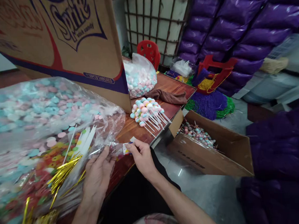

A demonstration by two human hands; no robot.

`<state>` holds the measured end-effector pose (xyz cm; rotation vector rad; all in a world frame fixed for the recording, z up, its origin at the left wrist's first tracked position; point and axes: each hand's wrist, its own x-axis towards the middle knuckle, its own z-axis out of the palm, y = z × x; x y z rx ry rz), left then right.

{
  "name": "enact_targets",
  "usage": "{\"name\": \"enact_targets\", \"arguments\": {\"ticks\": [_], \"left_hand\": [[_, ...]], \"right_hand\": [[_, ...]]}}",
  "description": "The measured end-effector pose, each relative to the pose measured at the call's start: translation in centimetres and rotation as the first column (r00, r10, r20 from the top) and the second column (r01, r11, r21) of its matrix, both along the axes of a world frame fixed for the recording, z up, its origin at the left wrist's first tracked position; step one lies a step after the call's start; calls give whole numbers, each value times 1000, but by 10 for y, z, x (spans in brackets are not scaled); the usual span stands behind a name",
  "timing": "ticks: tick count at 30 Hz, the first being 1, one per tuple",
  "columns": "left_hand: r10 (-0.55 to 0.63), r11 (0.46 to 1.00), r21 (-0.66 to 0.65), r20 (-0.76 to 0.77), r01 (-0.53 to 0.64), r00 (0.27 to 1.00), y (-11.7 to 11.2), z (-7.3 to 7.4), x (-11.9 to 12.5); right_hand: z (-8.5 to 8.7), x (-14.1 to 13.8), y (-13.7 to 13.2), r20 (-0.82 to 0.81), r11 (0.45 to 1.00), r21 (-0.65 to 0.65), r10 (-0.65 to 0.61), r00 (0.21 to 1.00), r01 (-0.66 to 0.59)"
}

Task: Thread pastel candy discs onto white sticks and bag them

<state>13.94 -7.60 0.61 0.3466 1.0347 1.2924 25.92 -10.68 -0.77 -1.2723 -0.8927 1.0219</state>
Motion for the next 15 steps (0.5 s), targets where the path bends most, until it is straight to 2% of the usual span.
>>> {"name": "enact_targets", "arguments": {"ticks": [5, 7, 11, 15], "left_hand": [[165, 986, -2, -86, -166, 983, 1, -1, 2], [160, 987, 21, -91, -158, 983, 0, 0, 3], [74, 997, 36, -64, -72, 995, -1, -1, -2], [148, 988, 49, -10, -147, 989, 7, -3, -7]], "right_hand": [[0, -1, 3, -23, 1000, 16, -16, 1000, 16], [0, 2, 5, -13, 1000, 17, -27, 1000, 27], [2, 14, 9, 100, 999, 16, -42, 994, 40], [11, 17, 13, 243, 999, 15, 43, 969, -48]]}}
